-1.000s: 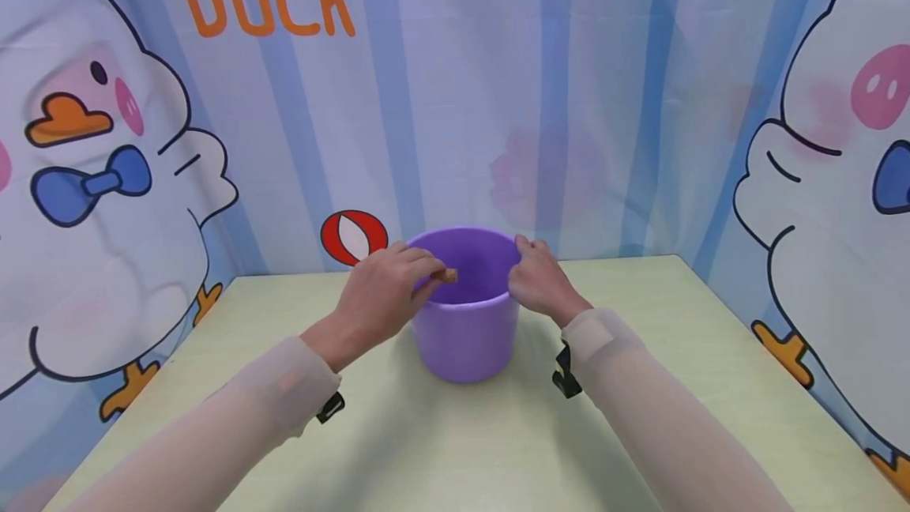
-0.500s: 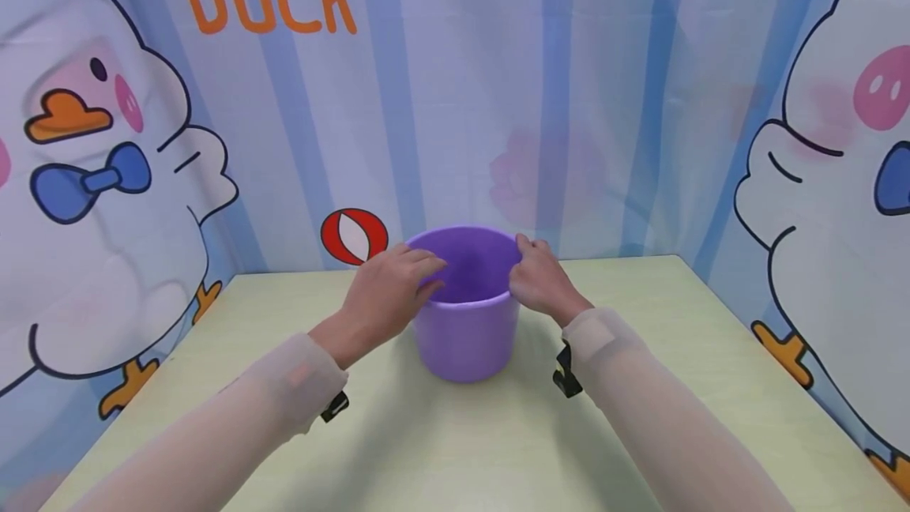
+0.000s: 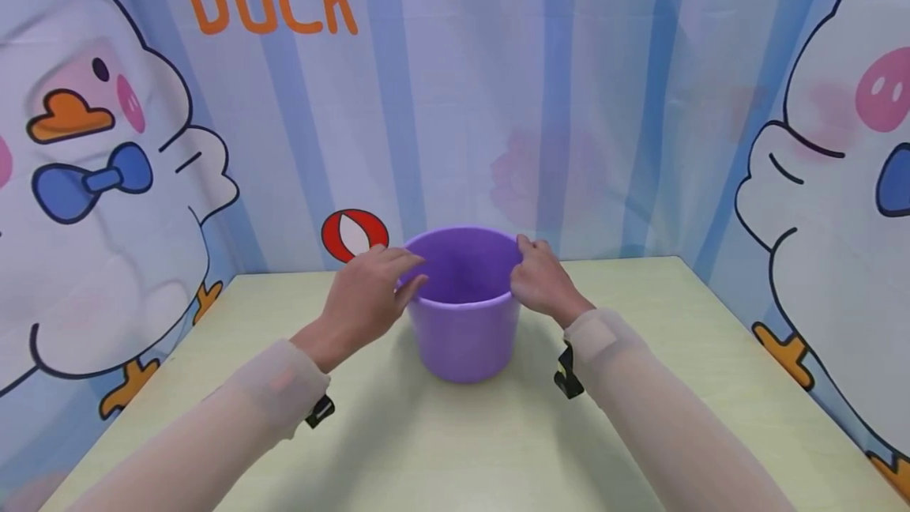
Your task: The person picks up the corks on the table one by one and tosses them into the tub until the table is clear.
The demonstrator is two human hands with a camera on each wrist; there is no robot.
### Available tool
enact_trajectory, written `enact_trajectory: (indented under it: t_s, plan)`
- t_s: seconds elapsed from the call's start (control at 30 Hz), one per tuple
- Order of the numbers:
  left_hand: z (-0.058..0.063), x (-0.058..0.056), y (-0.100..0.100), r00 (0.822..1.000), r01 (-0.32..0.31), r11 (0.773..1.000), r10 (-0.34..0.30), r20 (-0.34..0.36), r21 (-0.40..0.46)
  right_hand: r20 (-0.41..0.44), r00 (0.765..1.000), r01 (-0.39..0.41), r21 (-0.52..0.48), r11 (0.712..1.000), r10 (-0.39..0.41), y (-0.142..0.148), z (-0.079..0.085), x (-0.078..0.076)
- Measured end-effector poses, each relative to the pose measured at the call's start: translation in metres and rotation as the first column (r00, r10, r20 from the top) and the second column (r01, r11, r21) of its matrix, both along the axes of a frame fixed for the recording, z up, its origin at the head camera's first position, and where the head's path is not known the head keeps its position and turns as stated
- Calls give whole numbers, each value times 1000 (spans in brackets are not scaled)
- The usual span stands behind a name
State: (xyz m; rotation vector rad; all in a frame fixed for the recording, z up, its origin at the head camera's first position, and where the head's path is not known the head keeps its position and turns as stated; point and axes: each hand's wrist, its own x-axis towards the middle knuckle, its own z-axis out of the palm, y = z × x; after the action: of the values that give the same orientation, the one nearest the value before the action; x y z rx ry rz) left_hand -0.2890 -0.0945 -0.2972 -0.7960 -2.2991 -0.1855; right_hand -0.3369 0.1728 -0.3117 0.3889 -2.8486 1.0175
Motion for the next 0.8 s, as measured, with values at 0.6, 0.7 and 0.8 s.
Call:
enact_trajectory:
  t_s: [0.6,0.7,0.8]
  plan:
    - [-14,-1,-34,995,-91,996,90,44,21,-34,999,-29,-93,995,26,9,4,5]
    - [-15,-1,-38,991,-121,993,121,57,9,-38,999,-24,-95,995,21,15,3,8]
    - [-17,-1,-42,985,-151,989,151,78,-5,-53,998,-35,-89,995,30,23,1,10]
